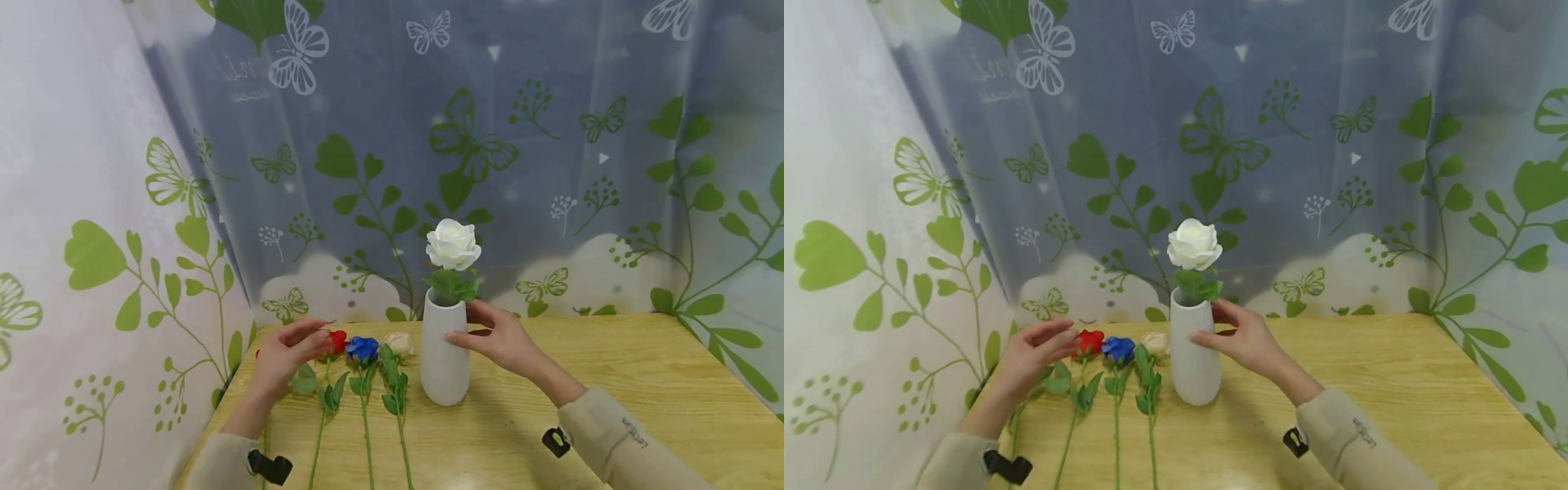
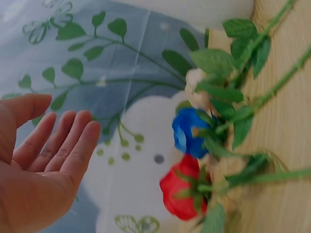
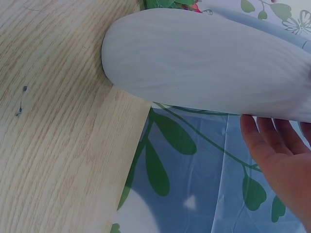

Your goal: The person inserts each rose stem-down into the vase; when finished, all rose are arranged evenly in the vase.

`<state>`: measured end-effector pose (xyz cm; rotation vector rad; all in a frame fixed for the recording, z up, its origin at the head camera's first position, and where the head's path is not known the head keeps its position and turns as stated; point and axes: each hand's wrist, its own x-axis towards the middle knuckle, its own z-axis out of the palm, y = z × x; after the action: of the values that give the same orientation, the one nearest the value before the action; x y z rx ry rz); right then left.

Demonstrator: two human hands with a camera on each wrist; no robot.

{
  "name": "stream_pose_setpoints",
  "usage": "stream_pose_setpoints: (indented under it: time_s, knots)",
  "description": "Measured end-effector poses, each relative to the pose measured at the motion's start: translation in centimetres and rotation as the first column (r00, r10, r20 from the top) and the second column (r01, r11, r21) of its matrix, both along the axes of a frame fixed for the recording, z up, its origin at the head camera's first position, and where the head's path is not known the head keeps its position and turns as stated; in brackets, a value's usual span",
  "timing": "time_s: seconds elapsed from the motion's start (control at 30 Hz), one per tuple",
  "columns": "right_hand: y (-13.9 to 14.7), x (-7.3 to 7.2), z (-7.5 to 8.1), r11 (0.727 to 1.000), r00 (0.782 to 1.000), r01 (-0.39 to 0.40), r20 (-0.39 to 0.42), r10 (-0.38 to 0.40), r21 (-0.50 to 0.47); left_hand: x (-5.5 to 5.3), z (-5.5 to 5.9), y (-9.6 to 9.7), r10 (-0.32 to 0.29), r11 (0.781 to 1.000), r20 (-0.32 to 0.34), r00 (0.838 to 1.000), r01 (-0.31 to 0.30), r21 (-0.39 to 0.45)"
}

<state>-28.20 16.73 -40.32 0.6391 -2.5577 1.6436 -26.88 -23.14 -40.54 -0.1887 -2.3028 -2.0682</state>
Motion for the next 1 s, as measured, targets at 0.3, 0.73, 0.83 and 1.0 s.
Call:
stream_pose_setpoints:
  time_s: [0.3, 0.73, 0.83, 1.0]
  knots:
    - [0.0, 0.0, 0.0, 1.0, 1.0, 0.001, -0.006, -0.001, 0.006, 0.8, -2.4, -3.5, 0.005, 0.999, 0.106, 0.994, -0.009, 0.033]
    - [0.0, 0.1, 0.2, 1.0, 1.0, -0.001, -0.01, 0.001, 0.002, 2.7, -6.5, -8.4, 0.129, 0.991, 0.261, 0.957, -0.136, 0.008]
    - [0.0, 0.2, 0.2, 1.0, 1.0, -0.003, 0.002, 0.003, -0.002, 3.1, -7.4, -9.3, 0.149, 0.988, 0.291, 0.945, -0.157, 0.002]
    - [0.0, 0.3, 0.2, 1.0, 1.0, -0.008, 0.007, 0.008, -0.003, 3.7, -8.5, -10.4, 0.19, 0.981, 0.328, 0.925, -0.194, -0.021]
